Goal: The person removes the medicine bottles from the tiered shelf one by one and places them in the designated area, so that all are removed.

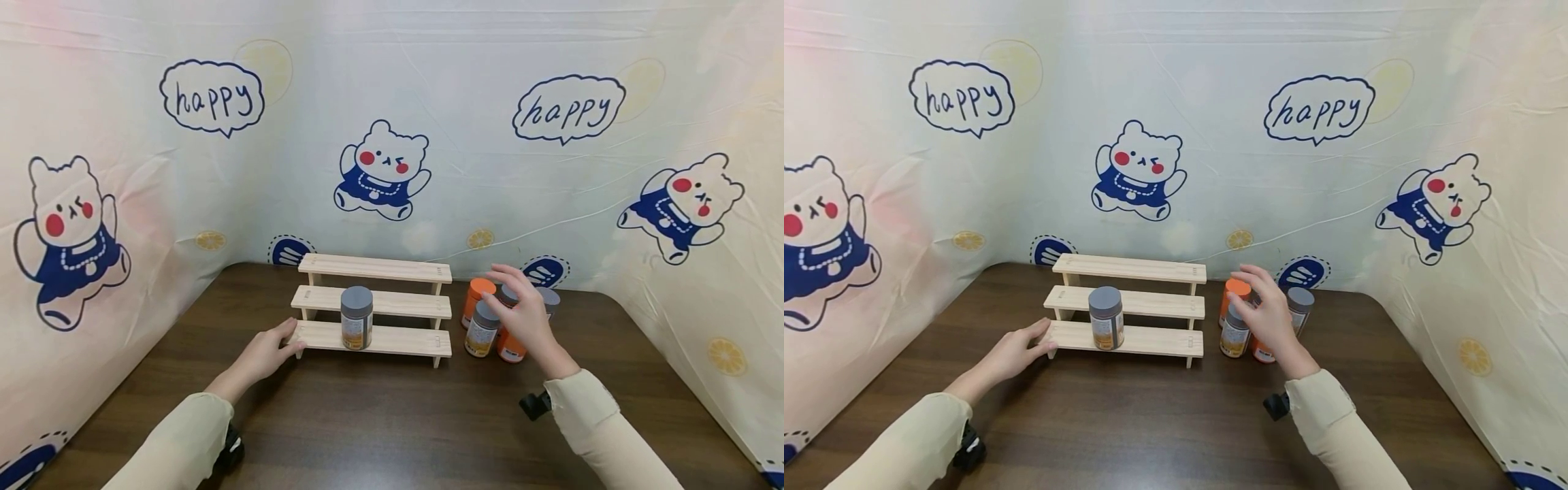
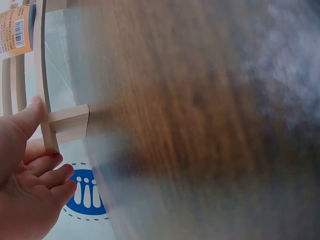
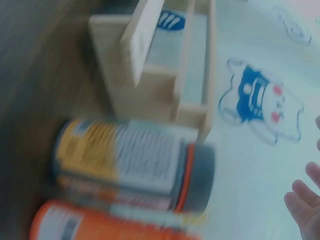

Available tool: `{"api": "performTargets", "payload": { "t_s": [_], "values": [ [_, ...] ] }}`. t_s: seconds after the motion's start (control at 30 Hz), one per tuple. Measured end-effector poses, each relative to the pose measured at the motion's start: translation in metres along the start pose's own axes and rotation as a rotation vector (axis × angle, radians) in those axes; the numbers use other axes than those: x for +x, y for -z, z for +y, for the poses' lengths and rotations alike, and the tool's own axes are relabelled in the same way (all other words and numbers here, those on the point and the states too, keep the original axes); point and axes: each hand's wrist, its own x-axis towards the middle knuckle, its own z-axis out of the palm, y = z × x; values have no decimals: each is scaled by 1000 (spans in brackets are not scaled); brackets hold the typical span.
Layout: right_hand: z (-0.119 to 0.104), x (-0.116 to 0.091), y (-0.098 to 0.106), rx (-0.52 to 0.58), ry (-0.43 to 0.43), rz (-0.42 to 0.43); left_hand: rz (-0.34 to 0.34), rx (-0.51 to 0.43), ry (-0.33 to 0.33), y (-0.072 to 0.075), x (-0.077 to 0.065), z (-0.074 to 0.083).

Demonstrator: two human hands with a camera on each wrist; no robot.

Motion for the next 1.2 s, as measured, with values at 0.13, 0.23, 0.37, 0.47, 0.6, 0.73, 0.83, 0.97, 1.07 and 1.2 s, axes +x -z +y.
{"api": "performTargets", "payload": {
  "t_s": [0.13,0.23,0.37,0.47,0.6,0.73,0.83,0.97,1.07,1.2],
  "values": [
    [-15,10,-14,36,74,-24,-5,-3,3,-1,1,-1],
    [-25,15,-24,71,115,-46,-5,-1,0,-1,2,-1],
    [-35,20,-38,118,152,-83,-4,3,-5,-1,2,-2],
    [-41,23,-48,157,162,-111,0,3,-9,-1,2,-2],
    [-49,26,-64,201,165,-144,9,6,-11,-1,1,-3],
    [-56,29,-80,233,192,-180,16,6,-13,-1,1,-3],
    [-62,31,-92,247,222,-209,15,5,-14,-2,1,-3],
    [-68,31,-106,267,232,-253,10,-1,-10,-2,0,-2],
    [-72,29,-115,286,221,-284,6,-5,-2,-2,0,-2],
    [-75,28,-127,301,214,-304,6,-4,-2,-2,0,-2]
  ]
}}
